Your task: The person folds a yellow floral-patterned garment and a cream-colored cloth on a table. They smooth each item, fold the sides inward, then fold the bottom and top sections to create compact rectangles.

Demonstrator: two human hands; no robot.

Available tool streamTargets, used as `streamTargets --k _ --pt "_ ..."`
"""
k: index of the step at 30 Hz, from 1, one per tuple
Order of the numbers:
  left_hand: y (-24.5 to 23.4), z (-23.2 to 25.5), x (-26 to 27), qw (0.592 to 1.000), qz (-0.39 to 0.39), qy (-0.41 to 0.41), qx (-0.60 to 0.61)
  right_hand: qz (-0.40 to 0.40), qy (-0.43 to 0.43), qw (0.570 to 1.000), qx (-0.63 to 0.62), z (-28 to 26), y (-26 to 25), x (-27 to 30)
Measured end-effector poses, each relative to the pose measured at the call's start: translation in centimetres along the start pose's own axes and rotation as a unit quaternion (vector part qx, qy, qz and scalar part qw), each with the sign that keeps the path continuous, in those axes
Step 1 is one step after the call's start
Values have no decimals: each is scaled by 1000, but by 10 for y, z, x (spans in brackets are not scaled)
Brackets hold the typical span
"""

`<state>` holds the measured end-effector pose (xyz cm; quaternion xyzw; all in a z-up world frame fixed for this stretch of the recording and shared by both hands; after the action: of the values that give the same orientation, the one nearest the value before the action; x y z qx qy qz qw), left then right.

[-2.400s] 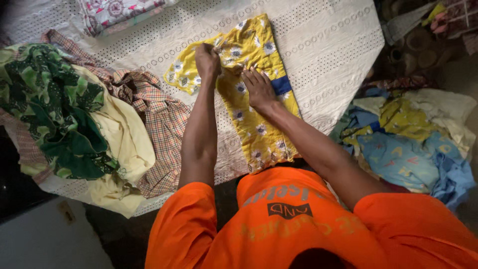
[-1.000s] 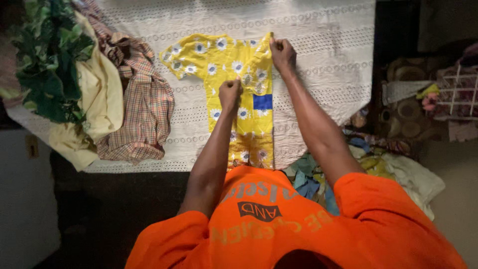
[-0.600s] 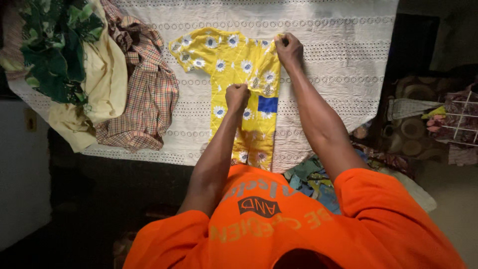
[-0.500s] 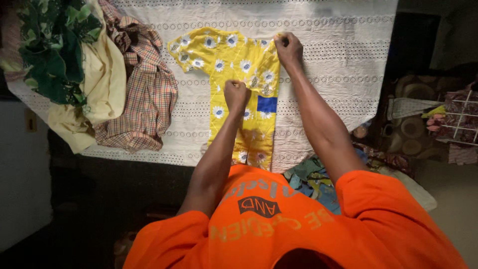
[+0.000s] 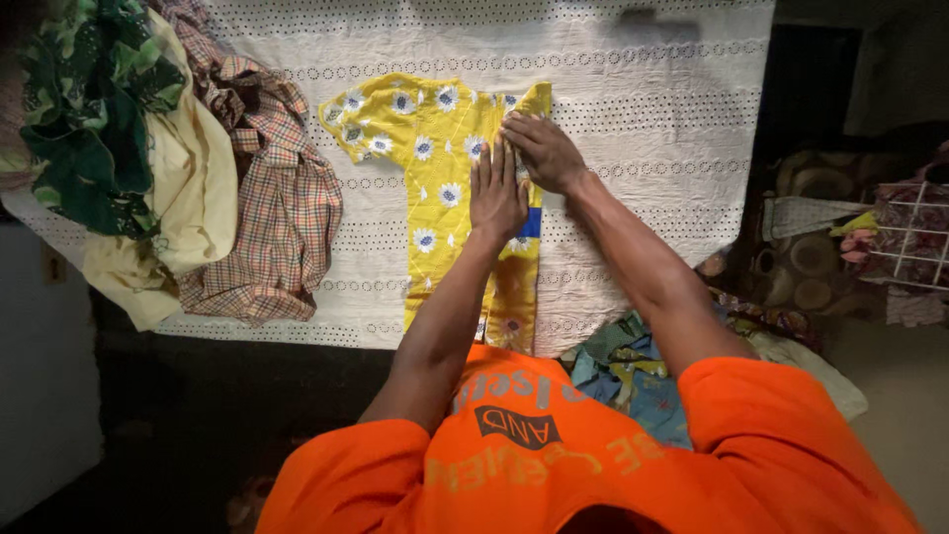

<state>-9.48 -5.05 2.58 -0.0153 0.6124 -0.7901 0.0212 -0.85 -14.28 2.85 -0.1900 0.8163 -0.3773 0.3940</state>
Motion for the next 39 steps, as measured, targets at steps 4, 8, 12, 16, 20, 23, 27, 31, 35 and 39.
streamTargets --k 4,8,12,16,20,23,27,31,35,39 --pt "-21 -8 3 1000 -28 -11 -7 -75 38 996 26 11 1 -2" --pt "-31 -13 15 1000 6 -19 22 -114 92 987 68 15 -4 -11" --pt "-22 -17 31 998 34 -48 22 -133 170 972 90 18 -10 -15" --pt "-11 -23 50 998 39 -57 6 -129 166 972 100 19 -8 -13" --pt "-5 -28 54 998 37 -57 17 -92 184 974 91 22 3 -11" --pt "-3 -32 56 998 46 -50 20 -17 190 975 114 11 12 -7" --pt "-5 -29 61 996 56 -50 41 134 206 969 29 -21 8 5" --pt "-5 -37 57 997 50 -42 49 176 224 958 -14 -63 8 10" --pt "-3 -52 63 989 100 0 109 209 288 934 -34 -100 15 19" --pt "-25 -93 79 940 190 75 272 278 294 915 -14 -136 15 16"
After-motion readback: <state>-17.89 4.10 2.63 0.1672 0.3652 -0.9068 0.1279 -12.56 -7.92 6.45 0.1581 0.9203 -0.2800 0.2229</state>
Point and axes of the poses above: each hand's wrist, its own x-axis away from the middle knuckle, its own y-axis out of the palm, z = x × y, the point moved 6 cm from there along -x, towards the middle knuckle, and after that the axes turned 14 degrees about z, right-handed, at the moved point
